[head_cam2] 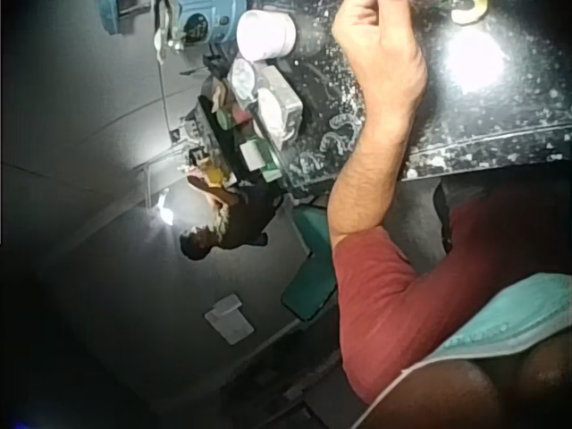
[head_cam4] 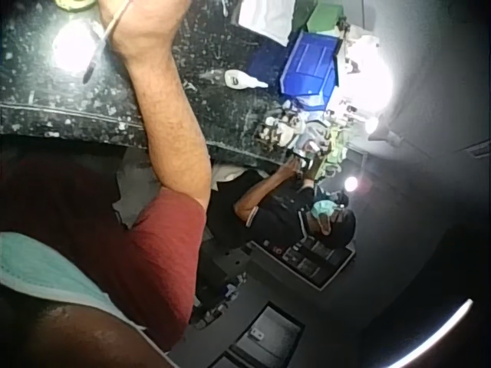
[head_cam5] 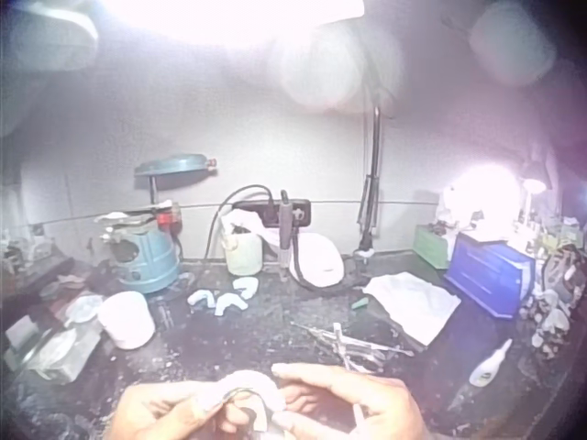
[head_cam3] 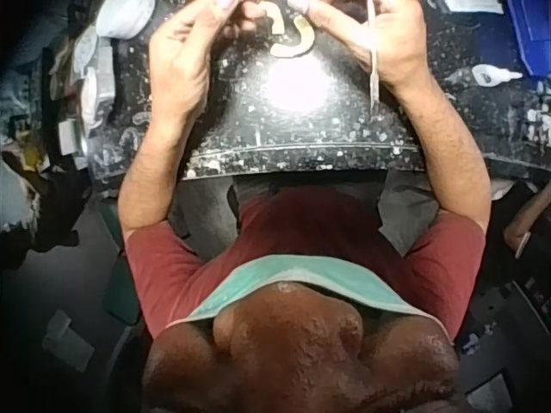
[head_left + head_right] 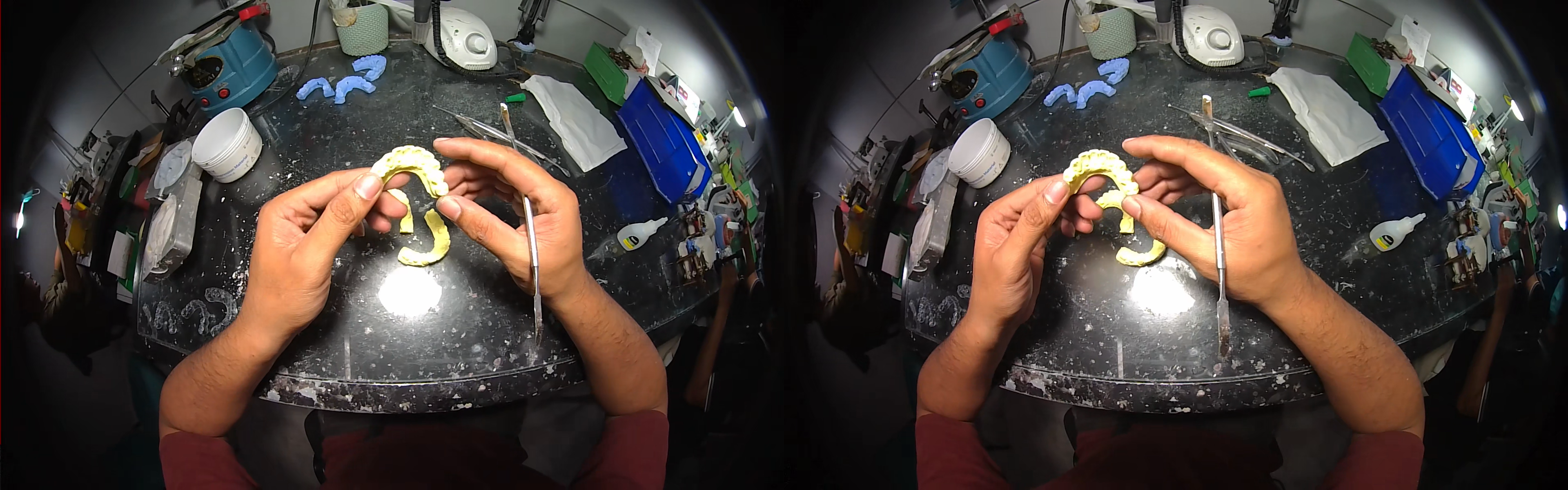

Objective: The person sits at a workbench, picks up a dental cast, and scrapes it using a metal tool.

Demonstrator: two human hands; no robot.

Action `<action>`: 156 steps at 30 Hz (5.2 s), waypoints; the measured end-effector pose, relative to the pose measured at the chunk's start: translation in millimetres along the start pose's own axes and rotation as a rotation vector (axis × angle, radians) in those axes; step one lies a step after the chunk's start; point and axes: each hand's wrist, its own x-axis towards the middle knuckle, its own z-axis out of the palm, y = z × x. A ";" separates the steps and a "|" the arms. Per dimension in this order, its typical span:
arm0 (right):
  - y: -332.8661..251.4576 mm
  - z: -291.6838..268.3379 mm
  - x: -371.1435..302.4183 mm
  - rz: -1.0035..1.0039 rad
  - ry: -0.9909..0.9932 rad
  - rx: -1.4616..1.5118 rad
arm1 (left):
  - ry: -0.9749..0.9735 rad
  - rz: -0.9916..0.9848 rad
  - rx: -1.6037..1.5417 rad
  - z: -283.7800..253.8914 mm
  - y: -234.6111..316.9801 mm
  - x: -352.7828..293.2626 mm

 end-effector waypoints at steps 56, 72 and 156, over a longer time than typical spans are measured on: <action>-6.1 -0.3 -3.1 -0.054 0.001 -0.073 | -0.069 0.066 0.011 1.0 -0.3 -4.0; -7.7 -0.8 -2.9 -0.065 -0.018 -0.069 | -0.069 0.253 0.023 3.6 2.7 -4.9; -20.4 8.0 -10.3 -0.152 0.057 0.117 | -0.050 0.157 -0.085 3.6 -3.3 -10.1</action>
